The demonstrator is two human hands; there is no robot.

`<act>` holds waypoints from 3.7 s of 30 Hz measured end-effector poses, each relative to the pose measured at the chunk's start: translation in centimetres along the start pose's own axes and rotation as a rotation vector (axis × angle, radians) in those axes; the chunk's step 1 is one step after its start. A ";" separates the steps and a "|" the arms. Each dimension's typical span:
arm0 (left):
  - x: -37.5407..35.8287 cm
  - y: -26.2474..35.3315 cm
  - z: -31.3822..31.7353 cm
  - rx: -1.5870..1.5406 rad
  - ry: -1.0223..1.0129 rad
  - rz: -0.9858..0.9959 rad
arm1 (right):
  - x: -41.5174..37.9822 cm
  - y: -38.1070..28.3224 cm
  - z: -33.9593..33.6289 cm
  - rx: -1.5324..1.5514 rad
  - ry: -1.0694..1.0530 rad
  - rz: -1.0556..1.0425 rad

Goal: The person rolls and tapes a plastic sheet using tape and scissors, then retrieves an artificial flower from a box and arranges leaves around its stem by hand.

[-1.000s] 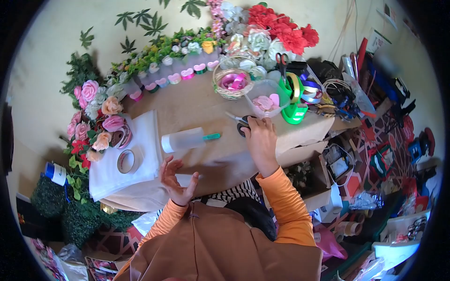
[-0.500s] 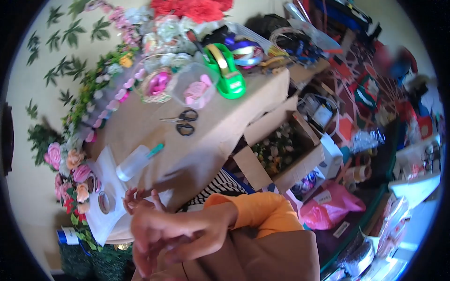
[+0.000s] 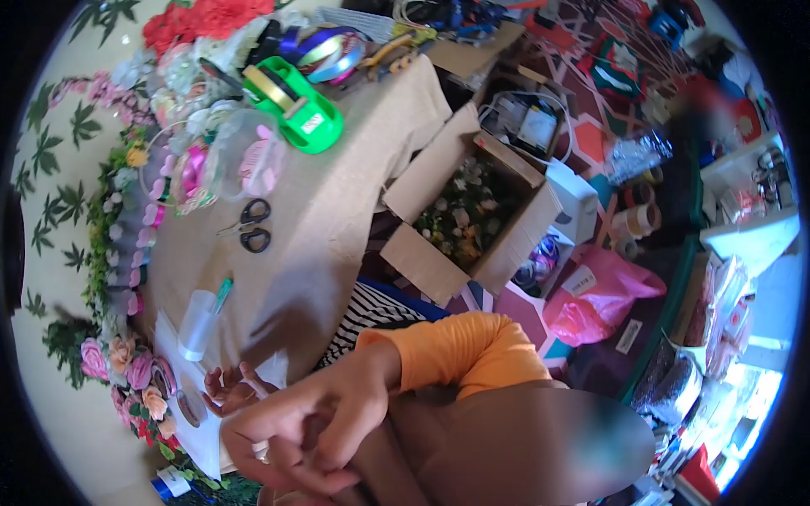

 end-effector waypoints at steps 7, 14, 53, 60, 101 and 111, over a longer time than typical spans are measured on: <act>-0.1 0.5 0.1 0.082 -0.009 0.104 | -16.6 -15.6 -1.6 -1.102 1.249 -0.621; -0.3 -0.1 0.2 0.123 -0.001 0.103 | -46.1 -23.1 9.6 -1.306 2.468 -0.612; -0.8 -1.0 -0.5 0.068 0.052 0.103 | -64.2 -4.9 14.4 -2.434 3.091 1.168; -0.6 -0.6 -0.9 -0.057 0.046 0.094 | -59.1 -14.7 21.4 -2.630 3.428 -0.090; 4.5 1.4 -9.2 -0.829 0.210 -0.594 | 2.5 11.3 -11.0 -0.726 0.633 0.663; 5.1 2.3 -10.0 -0.871 0.119 -0.601 | 3.0 9.2 -12.0 -0.784 0.710 0.459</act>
Point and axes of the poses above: each hand's wrist, its own x-axis towards the middle knuckle, its own z-axis out of the palm, y = z × x, the point moved 9 cm from there along x, towards the middle knuckle, and after that the axes turned 2 degrees about -z, right-handed, at the moved point
